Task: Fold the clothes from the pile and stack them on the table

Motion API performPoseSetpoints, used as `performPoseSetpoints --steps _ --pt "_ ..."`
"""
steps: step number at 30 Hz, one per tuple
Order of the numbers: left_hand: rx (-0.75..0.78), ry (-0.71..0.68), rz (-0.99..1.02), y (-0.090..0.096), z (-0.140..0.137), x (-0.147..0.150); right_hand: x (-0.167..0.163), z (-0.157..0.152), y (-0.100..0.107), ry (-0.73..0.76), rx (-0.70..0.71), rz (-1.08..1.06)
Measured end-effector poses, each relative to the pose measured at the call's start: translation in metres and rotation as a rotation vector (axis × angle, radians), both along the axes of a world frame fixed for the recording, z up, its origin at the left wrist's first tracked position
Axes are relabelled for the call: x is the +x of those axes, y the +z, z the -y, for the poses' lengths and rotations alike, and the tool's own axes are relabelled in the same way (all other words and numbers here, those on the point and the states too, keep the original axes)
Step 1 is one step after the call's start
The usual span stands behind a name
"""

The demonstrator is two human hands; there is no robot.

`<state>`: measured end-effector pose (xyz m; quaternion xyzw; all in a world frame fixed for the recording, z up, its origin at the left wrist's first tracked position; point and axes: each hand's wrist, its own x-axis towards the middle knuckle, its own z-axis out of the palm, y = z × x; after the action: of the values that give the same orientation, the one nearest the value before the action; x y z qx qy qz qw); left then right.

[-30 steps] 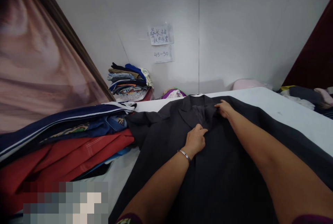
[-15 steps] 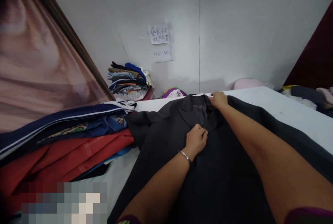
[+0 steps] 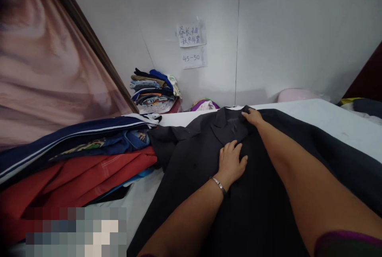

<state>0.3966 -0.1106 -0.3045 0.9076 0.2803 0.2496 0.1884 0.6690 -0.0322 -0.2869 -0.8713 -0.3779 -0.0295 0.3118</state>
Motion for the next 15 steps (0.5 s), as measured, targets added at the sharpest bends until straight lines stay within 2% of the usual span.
performPoseSetpoints --steps 3,7,12,15 --pt "-0.04 -0.008 -0.08 -0.004 -0.003 -0.001 -0.004 0.01 -0.005 0.03 -0.024 0.004" --pt "-0.039 0.036 -0.061 -0.004 -0.005 -0.001 -0.014 0.035 -0.01 0.057 -0.009 0.091" --pt "-0.011 -0.007 -0.139 -0.005 -0.004 -0.001 -0.035 0.061 -0.025 0.294 -0.281 0.135" --pt "-0.017 0.019 -0.138 -0.006 -0.006 -0.003 -0.046 0.07 -0.031 0.249 -0.258 0.183"
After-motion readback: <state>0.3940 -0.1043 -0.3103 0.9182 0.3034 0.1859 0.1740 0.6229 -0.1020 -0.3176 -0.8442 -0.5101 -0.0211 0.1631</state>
